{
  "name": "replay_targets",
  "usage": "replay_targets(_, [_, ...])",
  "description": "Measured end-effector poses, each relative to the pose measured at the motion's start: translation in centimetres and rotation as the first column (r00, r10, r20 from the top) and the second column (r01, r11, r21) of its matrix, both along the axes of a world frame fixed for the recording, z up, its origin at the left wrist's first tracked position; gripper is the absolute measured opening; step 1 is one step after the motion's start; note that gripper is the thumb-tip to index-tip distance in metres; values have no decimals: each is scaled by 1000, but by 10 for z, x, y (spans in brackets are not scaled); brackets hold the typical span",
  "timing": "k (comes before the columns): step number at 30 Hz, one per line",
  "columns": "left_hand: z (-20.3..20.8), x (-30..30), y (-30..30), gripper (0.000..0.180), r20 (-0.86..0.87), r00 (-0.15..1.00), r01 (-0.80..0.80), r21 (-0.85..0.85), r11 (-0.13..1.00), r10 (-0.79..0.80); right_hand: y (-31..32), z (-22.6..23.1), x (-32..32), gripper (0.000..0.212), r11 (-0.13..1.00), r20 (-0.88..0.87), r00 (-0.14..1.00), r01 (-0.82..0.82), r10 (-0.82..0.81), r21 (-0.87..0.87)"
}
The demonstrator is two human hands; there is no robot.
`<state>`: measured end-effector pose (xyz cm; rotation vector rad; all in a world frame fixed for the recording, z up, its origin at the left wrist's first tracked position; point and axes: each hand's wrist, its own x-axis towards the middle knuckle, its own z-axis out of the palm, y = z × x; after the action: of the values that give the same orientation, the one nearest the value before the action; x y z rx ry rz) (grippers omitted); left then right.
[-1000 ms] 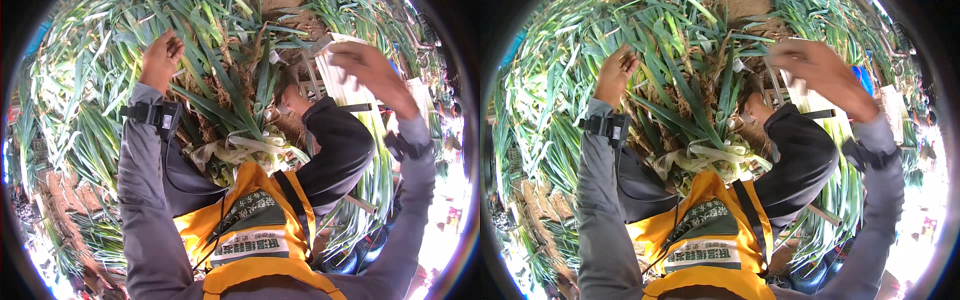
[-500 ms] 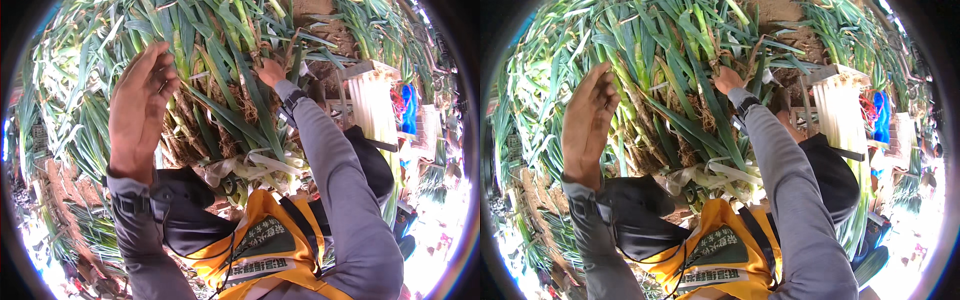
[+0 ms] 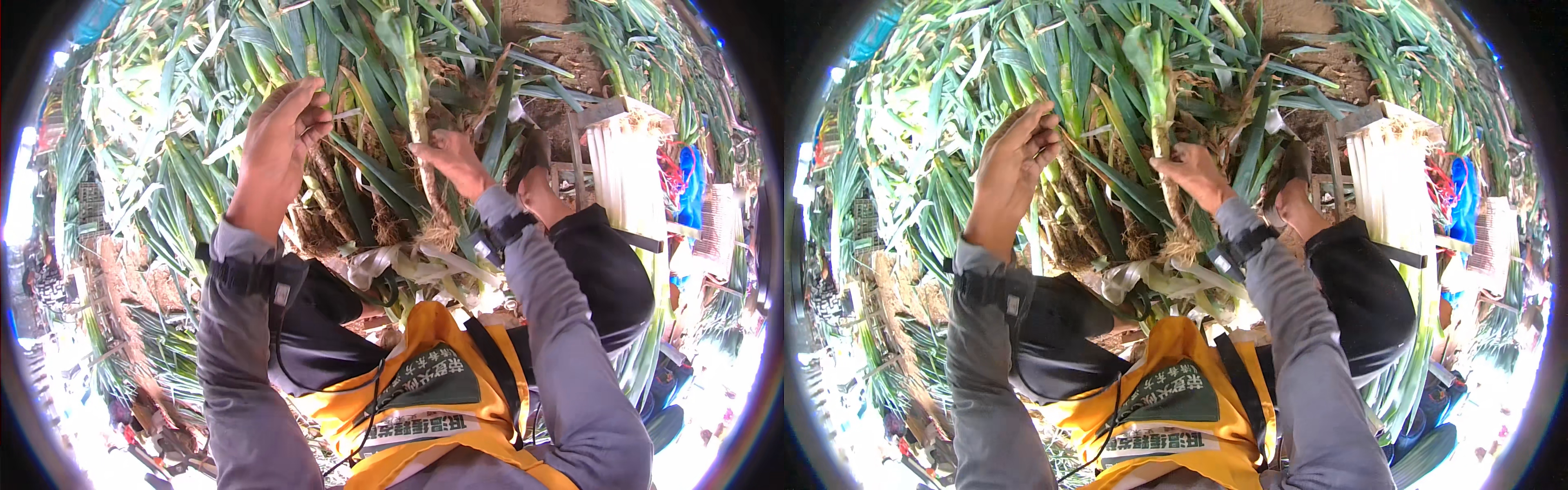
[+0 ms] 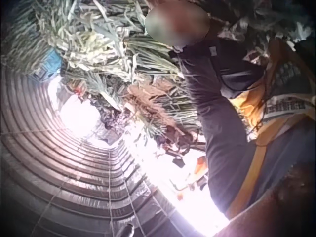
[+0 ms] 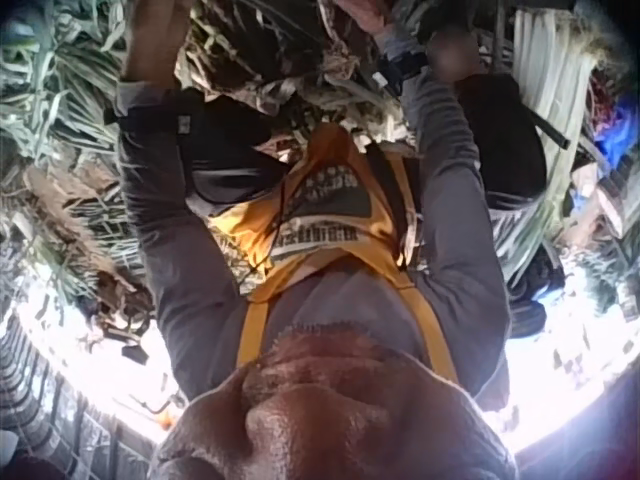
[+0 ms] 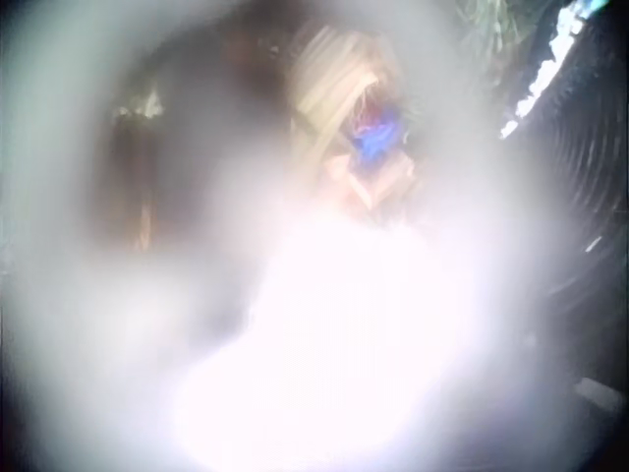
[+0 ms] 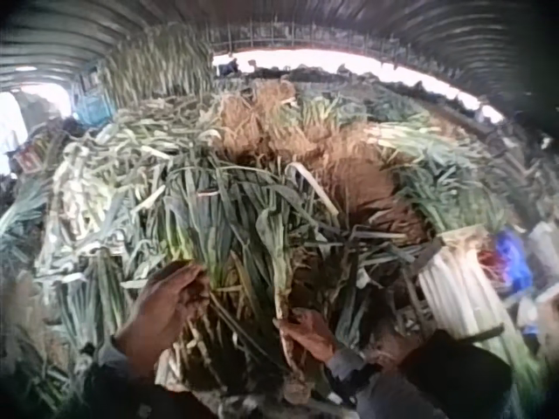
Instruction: Peeling, trimming, and sorting leeks for storage in a crate.
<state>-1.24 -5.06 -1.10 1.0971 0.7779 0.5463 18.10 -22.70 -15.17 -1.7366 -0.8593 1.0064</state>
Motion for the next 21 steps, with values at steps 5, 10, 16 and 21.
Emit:
replay_targets(5, [-35, 12, 17, 34, -78, 997, 1, 8, 1000, 0, -14, 64, -57, 35, 971, -137, 988, 103, -74, 218])
replay_targets(10, [-32, 29, 17, 35, -20, 998, -57, -212, 976, 54, -34, 116, -93, 33, 974, 19, 999, -47, 44, 222])
replay_targets(16, [-13, 18, 8, 41, 283, 956, 93, -58, 994, -73, -47, 111, -119, 36, 917, 650, 743, -129, -162, 377])
replay_targets(21, [-9, 5, 23, 34, 401, 915, 38, -186, 982, 40, -41, 114, -131, 32, 907, 633, 757, -136, -164, 398])
